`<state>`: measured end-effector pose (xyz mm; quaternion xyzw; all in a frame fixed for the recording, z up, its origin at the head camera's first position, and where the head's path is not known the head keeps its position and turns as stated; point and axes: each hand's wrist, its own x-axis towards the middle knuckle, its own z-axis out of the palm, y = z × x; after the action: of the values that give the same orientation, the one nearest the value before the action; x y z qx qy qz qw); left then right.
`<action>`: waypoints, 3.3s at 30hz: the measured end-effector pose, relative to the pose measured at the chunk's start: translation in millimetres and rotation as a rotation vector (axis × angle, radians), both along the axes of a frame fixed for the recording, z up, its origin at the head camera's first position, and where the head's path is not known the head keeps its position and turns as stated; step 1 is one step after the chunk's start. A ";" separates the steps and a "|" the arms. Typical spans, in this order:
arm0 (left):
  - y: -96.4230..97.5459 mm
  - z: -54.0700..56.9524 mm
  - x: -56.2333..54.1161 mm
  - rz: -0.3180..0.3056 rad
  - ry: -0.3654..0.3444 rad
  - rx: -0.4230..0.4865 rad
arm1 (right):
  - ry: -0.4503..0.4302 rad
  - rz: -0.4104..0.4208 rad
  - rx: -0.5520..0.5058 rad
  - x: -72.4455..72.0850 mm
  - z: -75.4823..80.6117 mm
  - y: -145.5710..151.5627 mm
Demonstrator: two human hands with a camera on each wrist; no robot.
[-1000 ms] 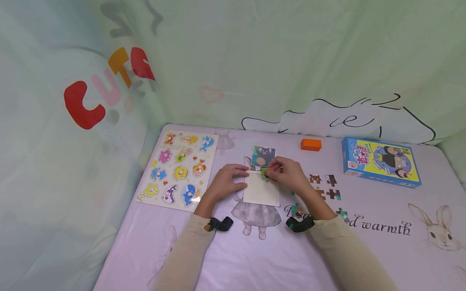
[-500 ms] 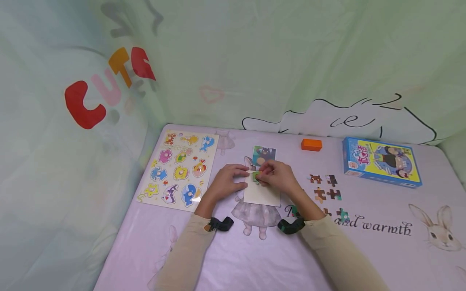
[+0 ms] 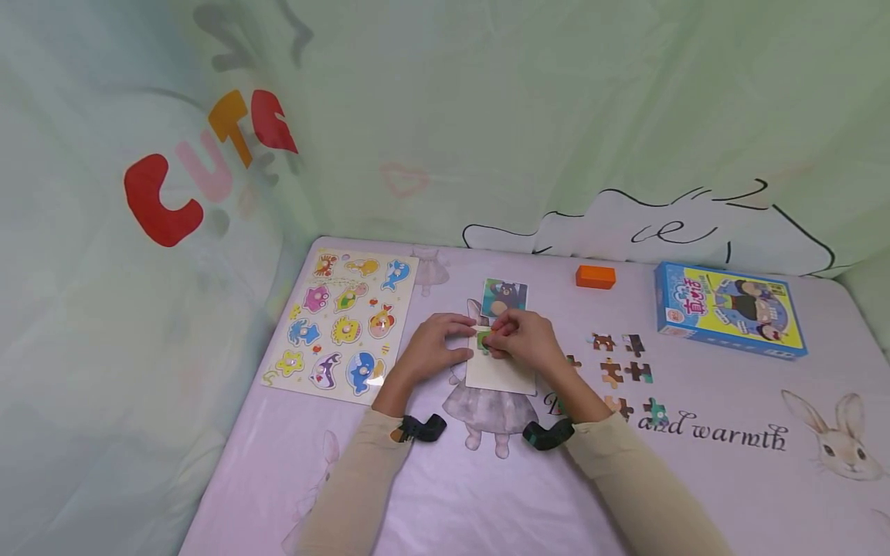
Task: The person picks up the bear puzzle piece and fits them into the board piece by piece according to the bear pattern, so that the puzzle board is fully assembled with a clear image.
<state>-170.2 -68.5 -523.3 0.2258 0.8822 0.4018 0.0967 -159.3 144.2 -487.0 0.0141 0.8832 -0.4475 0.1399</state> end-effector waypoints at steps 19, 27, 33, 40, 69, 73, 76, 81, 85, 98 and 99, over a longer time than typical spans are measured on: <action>0.0 -1.7 -0.3 0.005 0.003 -0.007 | 0.036 -0.046 0.021 2.3 -1.9 -5.1; -0.3 -1.0 -0.1 0.004 0.008 0.003 | 0.062 -0.048 0.062 3.0 0.6 -6.7; -0.3 -0.7 -0.3 0.008 0.011 -0.008 | 0.088 0.041 0.161 4.2 6.0 -1.8; 2.4 1.5 -1.0 0.009 0.016 -0.012 | 0.059 0.084 0.162 5.0 3.6 1.7; 12.0 -3.6 -10.8 0.052 0.078 -0.034 | -0.034 0.080 0.049 2.8 -0.4 5.6; 12.2 -3.4 -11.3 0.052 0.085 -0.039 | -0.027 0.073 0.054 2.5 0.3 5.3; 12.4 -2.9 -11.5 0.048 0.087 -0.038 | -0.022 0.073 0.059 2.2 0.9 5.5; 12.9 -2.8 -11.4 0.042 0.081 -0.039 | -0.028 0.072 0.057 1.8 1.3 5.9; 13.0 -1.4 -10.7 0.042 0.075 -0.039 | -0.038 0.068 0.057 1.4 1.3 5.7; 13.8 1.7 -8.4 0.052 0.057 -0.049 | -0.048 0.057 0.060 1.8 0.3 6.1; 13.7 1.4 -8.5 0.052 0.060 -0.049 | -0.045 0.060 0.060 1.8 0.0 6.2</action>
<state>-178.7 -54.8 -522.0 0.2124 0.8999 0.3753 0.0652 -157.6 150.3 -487.0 0.0019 0.8929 -0.4159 0.1726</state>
